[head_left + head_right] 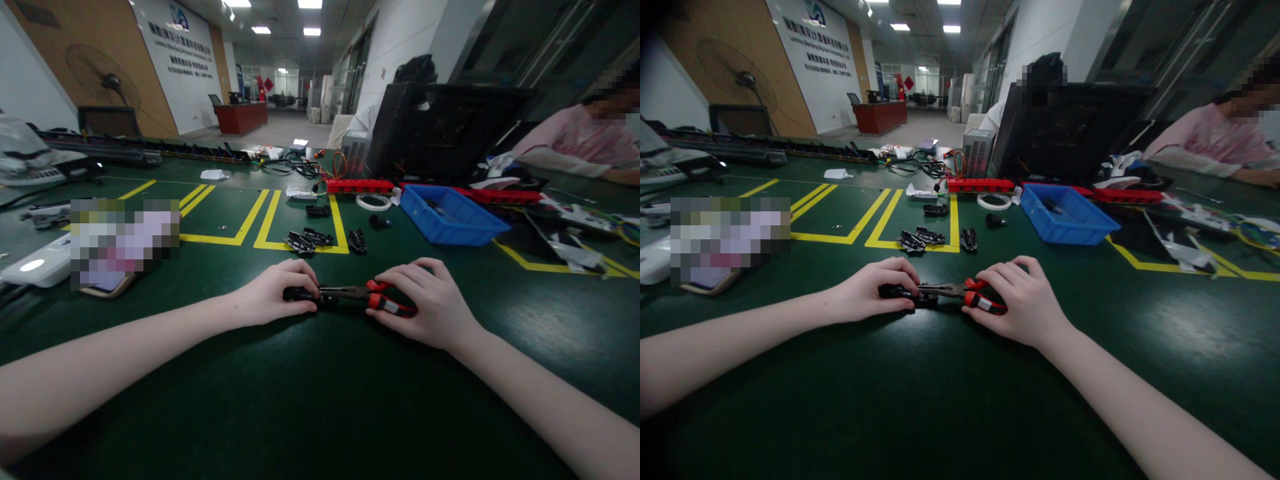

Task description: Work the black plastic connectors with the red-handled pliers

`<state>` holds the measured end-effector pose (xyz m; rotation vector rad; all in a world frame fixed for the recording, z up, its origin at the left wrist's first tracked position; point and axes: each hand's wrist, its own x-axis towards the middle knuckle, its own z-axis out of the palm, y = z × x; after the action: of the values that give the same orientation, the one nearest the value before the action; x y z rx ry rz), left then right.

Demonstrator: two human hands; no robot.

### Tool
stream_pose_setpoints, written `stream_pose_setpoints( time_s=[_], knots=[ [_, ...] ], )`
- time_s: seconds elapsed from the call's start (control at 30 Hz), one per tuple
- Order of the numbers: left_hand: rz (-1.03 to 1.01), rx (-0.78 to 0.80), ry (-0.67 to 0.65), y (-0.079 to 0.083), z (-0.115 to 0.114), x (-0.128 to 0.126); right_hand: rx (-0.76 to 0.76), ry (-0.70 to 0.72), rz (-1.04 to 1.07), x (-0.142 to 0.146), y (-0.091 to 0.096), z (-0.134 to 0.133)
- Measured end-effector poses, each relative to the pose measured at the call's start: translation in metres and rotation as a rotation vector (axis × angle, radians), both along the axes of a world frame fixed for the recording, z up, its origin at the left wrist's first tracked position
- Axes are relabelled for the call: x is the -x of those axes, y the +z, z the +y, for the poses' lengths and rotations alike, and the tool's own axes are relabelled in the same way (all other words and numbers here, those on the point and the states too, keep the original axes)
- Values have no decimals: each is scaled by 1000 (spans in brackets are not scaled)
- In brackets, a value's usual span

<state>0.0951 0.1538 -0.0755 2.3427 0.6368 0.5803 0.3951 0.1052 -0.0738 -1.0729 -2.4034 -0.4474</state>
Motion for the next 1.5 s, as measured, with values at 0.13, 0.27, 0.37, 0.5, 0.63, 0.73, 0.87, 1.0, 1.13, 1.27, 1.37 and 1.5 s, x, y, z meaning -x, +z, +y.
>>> stream_pose_setpoints(
  time_s=[0.13, 0.27, 0.37, 0.5, 0.63, 0.73, 0.87, 1.0, 1.13, 1.27, 1.37, 1.5],
  knots=[
    [-3, 3, -7, 0, 0, 0, -17, 13, -12, 0, 1, 0],
    [-6, 13, -11, 0, 0, 1, 3, 12, -4, 1, 1, 0],
    [-5, 18, -7, 0, -1, 1, 31, 22, -11, 1, 1, 0],
    [-5, 7, -13, 0, 0, 1, 33, 35, -27, 1, 0, 1],
    [-3, -16, -14, -2, 1, 1, 34, 41, -27, 0, -1, 1],
    [-4, -26, -16, -3, 1, 1, 37, 47, -24, 0, -1, 1],
    [-1, -37, -12, -1, 0, 1, 44, 48, -24, 2, 0, 1],
    [-6, -66, 3, 0, -1, 0, 33, 43, -29, 5, 1, -1],
    [1, -96, 1, -1, -1, 0, 16, 42, -28, 6, 0, -2],
    [8, -133, 3, -3, 0, 1, 12, 34, -26, 6, 0, -2],
    [10, -140, 9, -3, 0, 1, 11, 32, -30, 6, -1, -2],
    [-1, -101, -2, -4, 1, 1, 12, 28, -21, 5, -1, -1]
  ],
)
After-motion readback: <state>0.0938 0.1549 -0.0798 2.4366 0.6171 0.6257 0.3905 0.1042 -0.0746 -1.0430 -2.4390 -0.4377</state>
